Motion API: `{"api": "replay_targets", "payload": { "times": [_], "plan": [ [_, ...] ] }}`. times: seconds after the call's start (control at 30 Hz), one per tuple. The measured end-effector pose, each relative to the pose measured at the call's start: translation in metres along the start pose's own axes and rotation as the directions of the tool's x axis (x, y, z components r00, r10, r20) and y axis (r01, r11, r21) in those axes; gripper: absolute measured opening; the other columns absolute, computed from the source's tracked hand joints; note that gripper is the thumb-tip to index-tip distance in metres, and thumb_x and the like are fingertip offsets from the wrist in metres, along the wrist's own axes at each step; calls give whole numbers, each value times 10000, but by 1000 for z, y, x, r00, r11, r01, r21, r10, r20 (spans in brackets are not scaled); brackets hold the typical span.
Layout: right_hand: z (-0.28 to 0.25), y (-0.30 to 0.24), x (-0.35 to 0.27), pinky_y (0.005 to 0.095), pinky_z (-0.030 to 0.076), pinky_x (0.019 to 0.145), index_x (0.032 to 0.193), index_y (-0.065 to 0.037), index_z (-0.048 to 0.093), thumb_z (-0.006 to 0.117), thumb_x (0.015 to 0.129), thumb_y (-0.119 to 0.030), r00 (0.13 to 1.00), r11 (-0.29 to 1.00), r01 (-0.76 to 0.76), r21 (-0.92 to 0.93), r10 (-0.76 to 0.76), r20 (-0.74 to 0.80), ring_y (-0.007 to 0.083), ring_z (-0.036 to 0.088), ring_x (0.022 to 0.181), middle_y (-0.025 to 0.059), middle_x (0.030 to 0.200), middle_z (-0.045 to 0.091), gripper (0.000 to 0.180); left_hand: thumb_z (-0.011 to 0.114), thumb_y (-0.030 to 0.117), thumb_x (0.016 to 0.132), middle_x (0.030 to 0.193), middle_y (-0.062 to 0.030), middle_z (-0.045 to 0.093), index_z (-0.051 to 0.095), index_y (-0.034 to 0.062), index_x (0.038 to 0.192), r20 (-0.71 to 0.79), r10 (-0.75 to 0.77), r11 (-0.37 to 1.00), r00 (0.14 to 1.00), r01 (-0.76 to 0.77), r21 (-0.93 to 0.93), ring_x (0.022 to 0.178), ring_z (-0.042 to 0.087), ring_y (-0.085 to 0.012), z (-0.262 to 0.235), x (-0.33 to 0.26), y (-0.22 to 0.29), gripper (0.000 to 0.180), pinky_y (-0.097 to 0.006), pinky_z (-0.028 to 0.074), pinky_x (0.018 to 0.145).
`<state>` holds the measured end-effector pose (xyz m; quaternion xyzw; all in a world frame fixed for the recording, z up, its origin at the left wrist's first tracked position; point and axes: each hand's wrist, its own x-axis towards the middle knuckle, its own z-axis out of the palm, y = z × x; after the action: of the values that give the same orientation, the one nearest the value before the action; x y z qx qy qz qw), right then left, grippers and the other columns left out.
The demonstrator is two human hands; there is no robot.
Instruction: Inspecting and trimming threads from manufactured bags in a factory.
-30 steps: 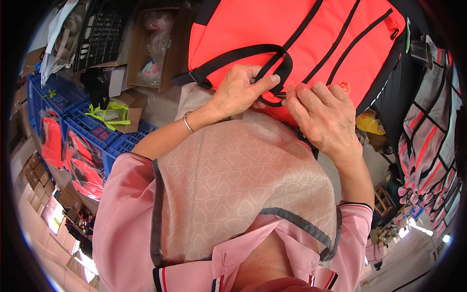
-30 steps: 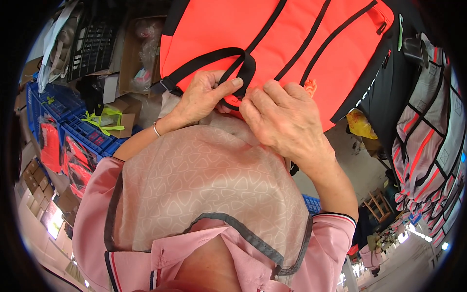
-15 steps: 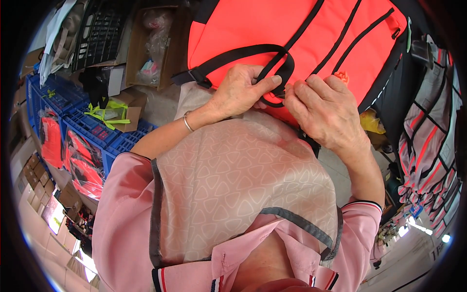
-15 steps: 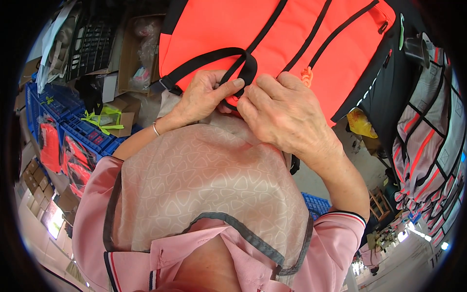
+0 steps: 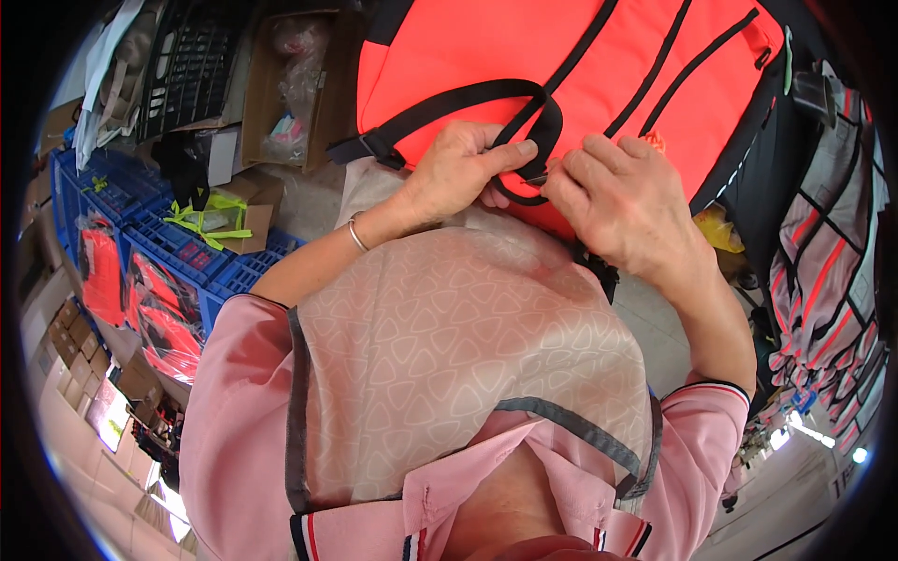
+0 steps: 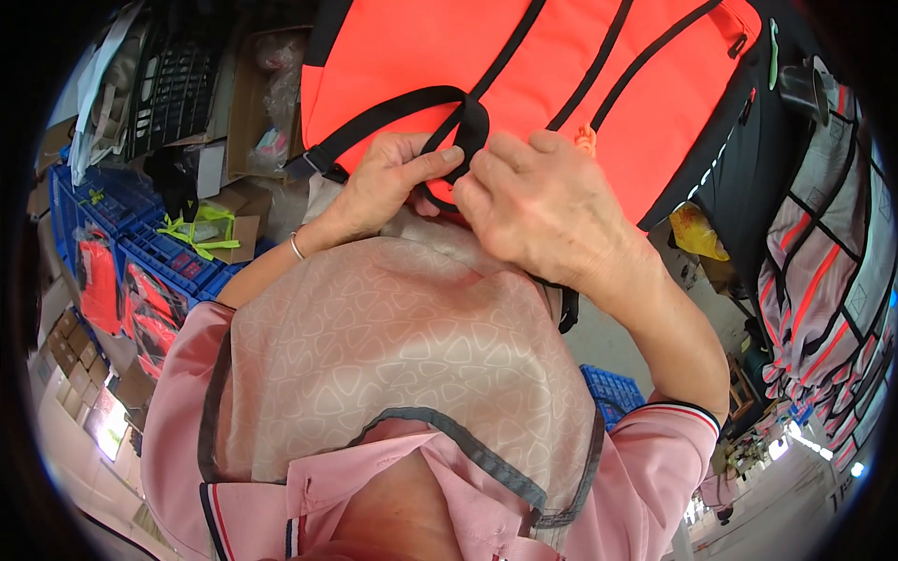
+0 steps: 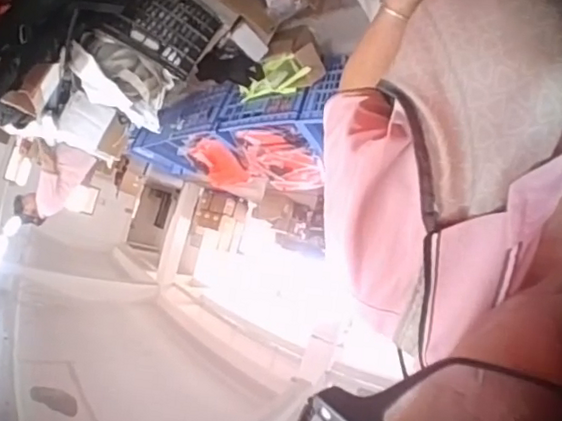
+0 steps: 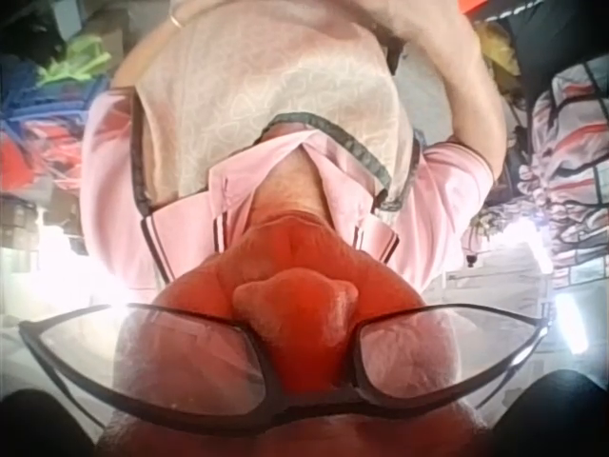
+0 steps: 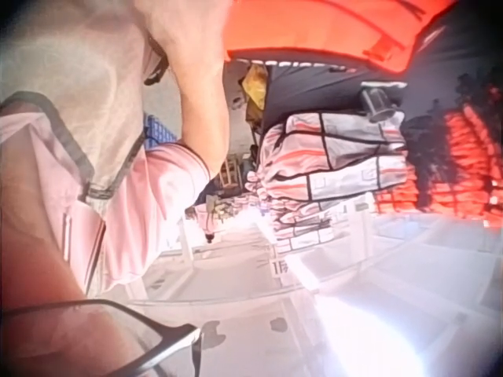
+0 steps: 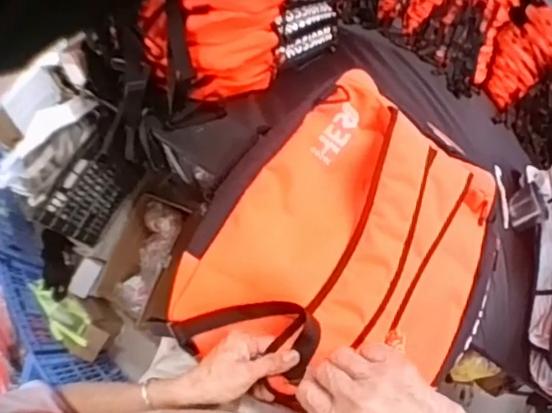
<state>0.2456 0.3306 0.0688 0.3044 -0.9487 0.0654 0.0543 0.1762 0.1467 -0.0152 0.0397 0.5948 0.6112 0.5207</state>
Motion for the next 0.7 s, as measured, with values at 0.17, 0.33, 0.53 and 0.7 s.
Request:
{"api": "replay_targets", "payload": {
  "times": [0.17, 0.33, 0.53, 0.7],
  "plan": [
    [8, 17, -21, 308, 500, 610, 837, -34, 643, 758, 767, -188, 884, 717, -464, 520, 412, 221, 168, 618, 715, 41, 761, 616, 204, 646, 302, 930, 736, -56, 678, 707, -18, 900, 26, -72, 996, 997, 73, -50, 547, 627, -114, -2, 0, 10, 327, -230, 518, 508],
    [11, -3, -22, 280, 534, 690, 1009, -25, 678, 798, 785, -120, 716, 259, -488, 833, 666, 212, 125, 653, 774, 41, 914, 677, 272, 643, 297, 923, 721, -56, 670, 712, -22, 897, 32, -90, 995, 995, 91, -32, 574, 627, -113, 0, 3, 12, 328, -238, 522, 536],
    [37, -16, -20, 295, 521, 593, 1002, -86, 694, 690, 717, -9, 899, 748, -379, 545, 438, 25, 210, 650, 712, 58, 842, 620, 296, 643, 288, 921, 729, -72, 677, 709, -13, 865, 61, -109, 993, 992, 112, -46, 578, 626, -113, -3, 6, 10, 314, -230, 503, 524],
    [42, -19, -14, 335, 494, 552, 931, -81, 635, 648, 759, -39, 956, 900, -257, 351, 289, -40, 235, 614, 678, 76, 871, 592, 178, 644, 288, 924, 703, -72, 671, 706, -9, 859, 26, -100, 992, 995, 101, -77, 572, 624, -109, -1, 7, 12, 310, -219, 494, 517]
  ]
}}
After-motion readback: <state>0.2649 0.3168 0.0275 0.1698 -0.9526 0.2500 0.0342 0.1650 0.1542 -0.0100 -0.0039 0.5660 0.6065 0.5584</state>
